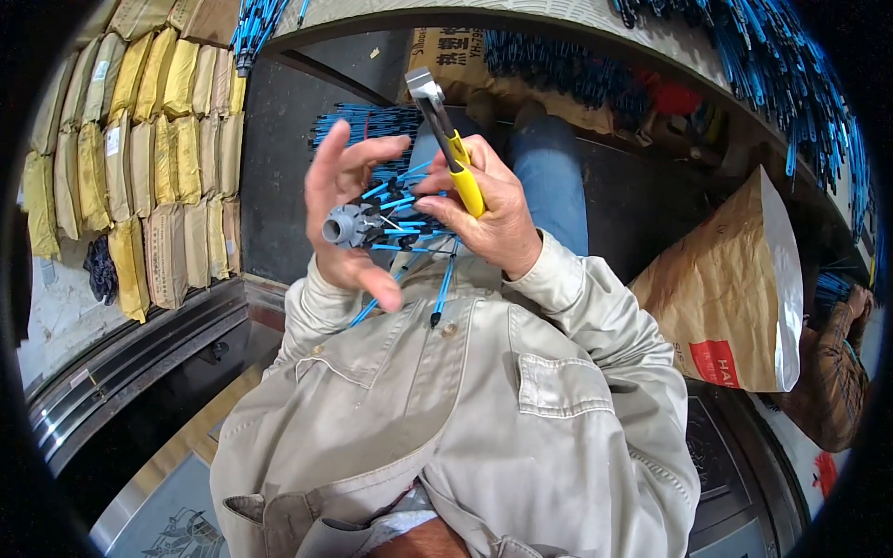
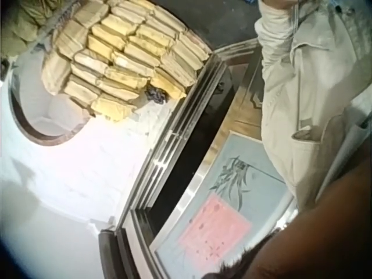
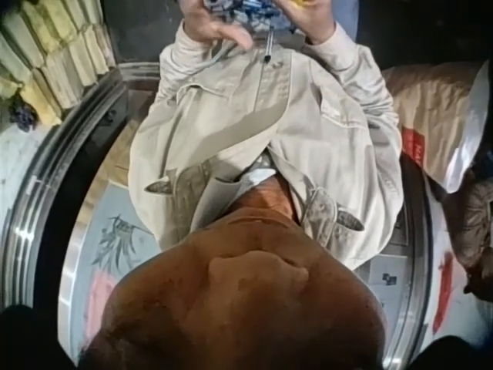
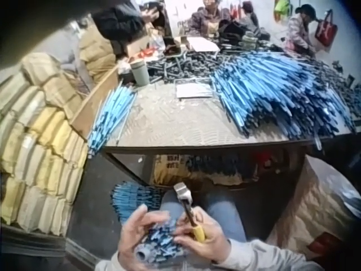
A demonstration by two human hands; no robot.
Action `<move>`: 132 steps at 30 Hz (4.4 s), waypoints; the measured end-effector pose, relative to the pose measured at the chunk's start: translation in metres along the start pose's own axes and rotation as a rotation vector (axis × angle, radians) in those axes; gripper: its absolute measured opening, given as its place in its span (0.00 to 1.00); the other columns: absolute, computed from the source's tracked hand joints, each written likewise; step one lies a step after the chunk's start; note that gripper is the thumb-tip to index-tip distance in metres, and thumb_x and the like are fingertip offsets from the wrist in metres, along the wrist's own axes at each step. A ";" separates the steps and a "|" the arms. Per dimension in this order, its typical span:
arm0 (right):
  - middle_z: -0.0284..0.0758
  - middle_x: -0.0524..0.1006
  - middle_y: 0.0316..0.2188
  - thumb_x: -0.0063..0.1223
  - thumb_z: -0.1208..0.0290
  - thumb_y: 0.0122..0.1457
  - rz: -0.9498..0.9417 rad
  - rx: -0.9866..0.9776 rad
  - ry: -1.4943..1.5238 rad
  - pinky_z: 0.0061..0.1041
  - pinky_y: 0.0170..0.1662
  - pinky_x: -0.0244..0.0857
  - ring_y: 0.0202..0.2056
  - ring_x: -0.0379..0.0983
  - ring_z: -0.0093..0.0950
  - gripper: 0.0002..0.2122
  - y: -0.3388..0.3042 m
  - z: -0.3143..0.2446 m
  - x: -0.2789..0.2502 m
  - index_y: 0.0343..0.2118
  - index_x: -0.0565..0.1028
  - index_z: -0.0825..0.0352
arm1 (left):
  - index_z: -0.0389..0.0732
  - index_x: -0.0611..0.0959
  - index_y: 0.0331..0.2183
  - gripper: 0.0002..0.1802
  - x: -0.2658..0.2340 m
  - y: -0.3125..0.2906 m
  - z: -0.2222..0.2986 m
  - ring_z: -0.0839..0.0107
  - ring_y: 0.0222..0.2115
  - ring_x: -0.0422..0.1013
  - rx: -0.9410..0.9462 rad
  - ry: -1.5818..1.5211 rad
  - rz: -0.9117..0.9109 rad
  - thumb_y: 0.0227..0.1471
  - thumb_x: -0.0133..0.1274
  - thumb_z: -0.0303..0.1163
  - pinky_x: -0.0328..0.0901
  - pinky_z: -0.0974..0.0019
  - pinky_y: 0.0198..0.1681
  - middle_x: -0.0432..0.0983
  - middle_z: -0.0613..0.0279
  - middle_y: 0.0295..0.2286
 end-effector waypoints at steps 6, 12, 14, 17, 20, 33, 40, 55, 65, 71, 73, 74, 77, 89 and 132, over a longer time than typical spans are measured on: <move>0.37 0.68 0.33 0.60 0.81 0.43 0.121 0.022 0.109 0.24 0.37 0.61 0.34 0.66 0.27 0.08 -0.013 0.005 0.015 0.29 0.77 0.70 | 0.32 0.57 0.55 0.50 0.012 -0.021 -0.010 0.62 0.45 0.67 -0.054 0.321 -0.002 0.33 0.67 0.30 0.60 0.63 0.49 0.66 0.48 0.46; 0.36 0.69 0.31 0.60 0.81 0.44 0.134 -0.046 0.008 0.24 0.35 0.61 0.32 0.65 0.27 0.07 -0.010 -0.003 0.011 0.28 0.77 0.69 | 0.33 0.71 0.45 0.32 0.011 -0.007 -0.004 0.63 0.41 0.70 -0.206 0.182 0.037 0.34 0.63 0.21 0.64 0.65 0.44 0.71 0.51 0.40; 0.36 0.69 0.31 0.60 0.80 0.44 0.106 -0.049 -0.031 0.23 0.35 0.61 0.31 0.65 0.27 0.07 -0.010 -0.005 0.003 0.29 0.77 0.69 | 0.33 0.73 0.40 0.27 0.009 -0.008 -0.007 0.64 0.39 0.71 -0.160 0.235 -0.003 0.34 0.63 0.21 0.65 0.65 0.42 0.72 0.53 0.37; 0.36 0.69 0.31 0.60 0.79 0.45 0.047 -0.056 -0.112 0.23 0.34 0.61 0.30 0.65 0.26 0.07 -0.008 -0.013 -0.014 0.30 0.77 0.69 | 0.34 0.77 0.31 0.17 0.010 -0.007 -0.010 0.66 0.33 0.73 -0.067 0.338 -0.079 0.33 0.62 0.20 0.66 0.67 0.39 0.74 0.55 0.30; 0.37 0.70 0.32 0.61 0.77 0.44 0.131 0.045 -0.172 0.22 0.33 0.61 0.30 0.65 0.24 0.10 -0.008 -0.030 -0.037 0.32 0.77 0.70 | 0.36 0.75 0.24 0.12 0.008 -0.004 -0.015 0.68 0.27 0.72 -0.100 0.322 0.029 0.33 0.62 0.19 0.66 0.68 0.33 0.73 0.59 0.22; 0.35 0.67 0.30 0.62 0.76 0.44 -0.063 -0.117 0.021 0.20 0.31 0.61 0.28 0.65 0.22 0.08 0.021 -0.035 -0.021 0.29 0.77 0.71 | 0.37 0.74 0.28 0.17 0.014 -0.005 -0.024 0.71 0.26 0.71 -0.128 0.294 -0.055 0.30 0.63 0.20 0.64 0.72 0.29 0.72 0.59 0.25; 0.38 0.68 0.31 0.61 0.80 0.42 0.153 -0.116 -0.121 0.23 0.32 0.63 0.29 0.67 0.26 0.06 0.005 -0.042 -0.013 0.26 0.76 0.70 | 0.37 0.74 0.26 0.16 0.009 -0.004 -0.026 0.72 0.25 0.71 -0.090 0.311 0.126 0.30 0.63 0.21 0.64 0.73 0.29 0.72 0.61 0.23; 0.39 0.69 0.30 0.57 0.78 0.44 -0.291 -0.062 -0.345 0.24 0.34 0.62 0.31 0.66 0.31 0.07 0.030 -0.065 -0.045 0.27 0.72 0.71 | 0.37 0.73 0.22 0.13 0.039 0.003 -0.026 0.71 0.20 0.67 -0.181 0.278 -0.271 0.31 0.61 0.20 0.60 0.71 0.23 0.68 0.61 0.19; 0.37 0.69 0.36 0.55 0.76 0.49 -0.159 0.004 -0.223 0.29 0.42 0.60 0.35 0.67 0.31 0.07 0.016 -0.041 -0.051 0.33 0.74 0.68 | 0.37 0.73 0.20 0.10 0.023 0.003 -0.029 0.76 0.20 0.67 -0.255 0.197 -0.213 0.32 0.59 0.20 0.61 0.74 0.24 0.70 0.63 0.19; 0.28 0.67 0.46 0.60 0.70 0.45 -0.021 -0.603 -1.359 0.35 0.55 0.51 0.48 0.65 0.24 0.14 0.012 -0.067 -0.064 0.38 0.75 0.57 | 0.39 0.71 0.20 0.11 0.013 0.006 -0.024 0.76 0.22 0.66 -0.278 0.199 -0.146 0.33 0.58 0.18 0.61 0.71 0.28 0.70 0.65 0.20; 0.25 0.66 0.48 0.62 0.69 0.44 0.037 -0.678 -1.483 0.36 0.58 0.48 0.50 0.64 0.23 0.15 0.012 -0.067 -0.062 0.38 0.75 0.55 | 0.40 0.70 0.20 0.12 0.014 0.008 -0.023 0.75 0.23 0.65 -0.274 0.193 -0.162 0.33 0.58 0.18 0.62 0.70 0.30 0.69 0.65 0.21; 0.23 0.65 0.48 0.62 0.68 0.44 0.078 -0.731 -1.485 0.36 0.59 0.45 0.50 0.63 0.21 0.15 0.013 -0.067 -0.060 0.38 0.75 0.54 | 0.40 0.70 0.20 0.12 0.014 0.008 -0.024 0.75 0.23 0.65 -0.270 0.200 -0.172 0.33 0.58 0.18 0.62 0.70 0.29 0.70 0.65 0.21; 0.19 0.64 0.48 0.64 0.65 0.43 0.160 -0.841 -1.482 0.37 0.61 0.40 0.51 0.61 0.19 0.16 0.014 -0.063 -0.055 0.38 0.75 0.51 | 0.40 0.71 0.21 0.12 0.015 0.007 -0.024 0.75 0.23 0.65 -0.262 0.220 -0.189 0.33 0.58 0.18 0.61 0.69 0.29 0.70 0.65 0.21; 0.24 0.70 0.42 0.61 0.65 0.48 0.007 -0.732 -1.360 0.28 0.47 0.59 0.41 0.68 0.21 0.12 0.002 -0.066 -0.059 0.35 0.74 0.59 | 0.38 0.72 0.22 0.12 0.006 0.003 -0.024 0.80 0.22 0.67 -0.195 0.233 -0.021 0.31 0.59 0.18 0.60 0.77 0.25 0.70 0.66 0.21; 0.44 0.71 0.33 0.54 0.62 0.54 -1.037 0.561 -0.100 0.27 0.23 0.66 0.18 0.73 0.34 0.29 -0.011 -0.050 -0.090 0.55 0.58 0.69 | 0.37 0.80 0.35 0.32 0.021 0.012 -0.032 0.74 0.26 0.67 -0.355 0.033 -0.347 0.22 0.71 0.39 0.62 0.72 0.31 0.76 0.62 0.30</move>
Point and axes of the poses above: each hand's wrist, its own y-axis towards the middle knuckle, its own x-axis out of the palm, z = x × y, the point moved 6 cm from there along y, towards the middle knuckle
